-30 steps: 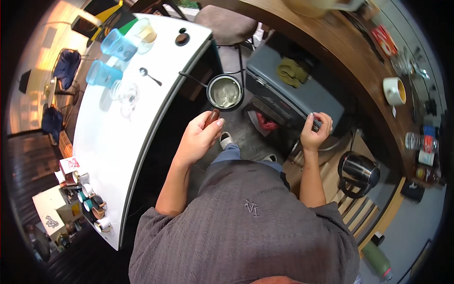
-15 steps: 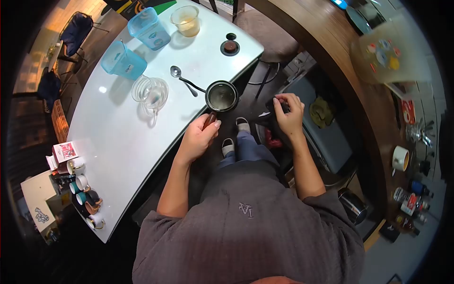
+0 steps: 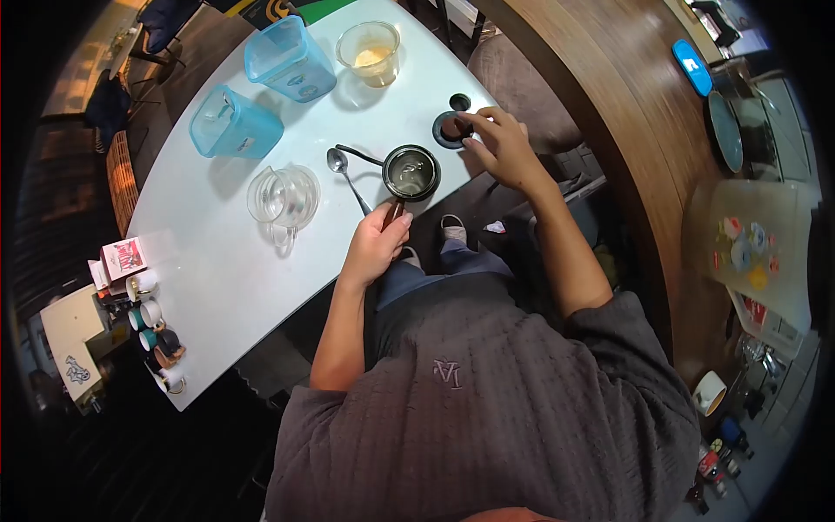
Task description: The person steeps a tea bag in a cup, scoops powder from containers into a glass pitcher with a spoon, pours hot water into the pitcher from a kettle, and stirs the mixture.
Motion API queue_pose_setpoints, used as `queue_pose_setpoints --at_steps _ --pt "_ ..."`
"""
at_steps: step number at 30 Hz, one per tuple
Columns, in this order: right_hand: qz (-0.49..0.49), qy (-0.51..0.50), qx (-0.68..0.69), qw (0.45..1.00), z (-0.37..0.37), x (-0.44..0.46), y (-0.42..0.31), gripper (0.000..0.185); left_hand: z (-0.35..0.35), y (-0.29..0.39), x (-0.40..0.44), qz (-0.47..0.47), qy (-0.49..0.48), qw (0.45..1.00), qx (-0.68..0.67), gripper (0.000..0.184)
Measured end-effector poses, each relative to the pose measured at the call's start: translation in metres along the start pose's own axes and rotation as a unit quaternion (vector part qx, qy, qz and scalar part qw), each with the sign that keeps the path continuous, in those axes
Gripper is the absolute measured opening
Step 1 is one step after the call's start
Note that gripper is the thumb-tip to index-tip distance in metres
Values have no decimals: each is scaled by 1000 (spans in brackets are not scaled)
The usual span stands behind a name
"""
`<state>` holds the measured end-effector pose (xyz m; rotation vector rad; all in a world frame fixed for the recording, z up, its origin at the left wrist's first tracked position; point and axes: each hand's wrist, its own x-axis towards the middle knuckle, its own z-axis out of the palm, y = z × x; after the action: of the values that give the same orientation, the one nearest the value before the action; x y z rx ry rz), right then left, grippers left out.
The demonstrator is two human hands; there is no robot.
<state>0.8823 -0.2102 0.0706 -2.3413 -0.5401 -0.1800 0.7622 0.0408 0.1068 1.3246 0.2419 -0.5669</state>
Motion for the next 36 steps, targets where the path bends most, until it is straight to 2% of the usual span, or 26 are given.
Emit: queue_pose_setpoints --at_steps 4,8,14,19,22,26,28,31,36 --pt "-59 -58 -60 995 0 18 0 39 -6 -4 13 5 19 1000 3 13" --pt "-69 -123 -49 989 3 29 4 40 -13 -3 17 -8 11 1000 -20 15" --pt "-44 -68 -90 993 11 23 3 38 -17 -1 23 23 -20 1000 0 15" --pt "71 72 11 995 -6 16 -25 32 -20 0 27 -2 -44 999 5 18" --pt "63 102 54 991 -19 15 -56 32 -21 8 25 -23 -60 997 34 22" --pt "52 101 33 993 -16 14 -89 35 -27 13 18 -5 -79 992 96 27" --pt "30 113 24 993 -11 14 -101 35 -30 15 10 11 -18 993 114 49" --pt "-2 91 -1 996 -4 16 -120 34 -53 14 0 21 -16 985 168 55" --pt "-19 90 -46 995 13 14 -135 33 -84 27 -34 34 -16 985 168 42"
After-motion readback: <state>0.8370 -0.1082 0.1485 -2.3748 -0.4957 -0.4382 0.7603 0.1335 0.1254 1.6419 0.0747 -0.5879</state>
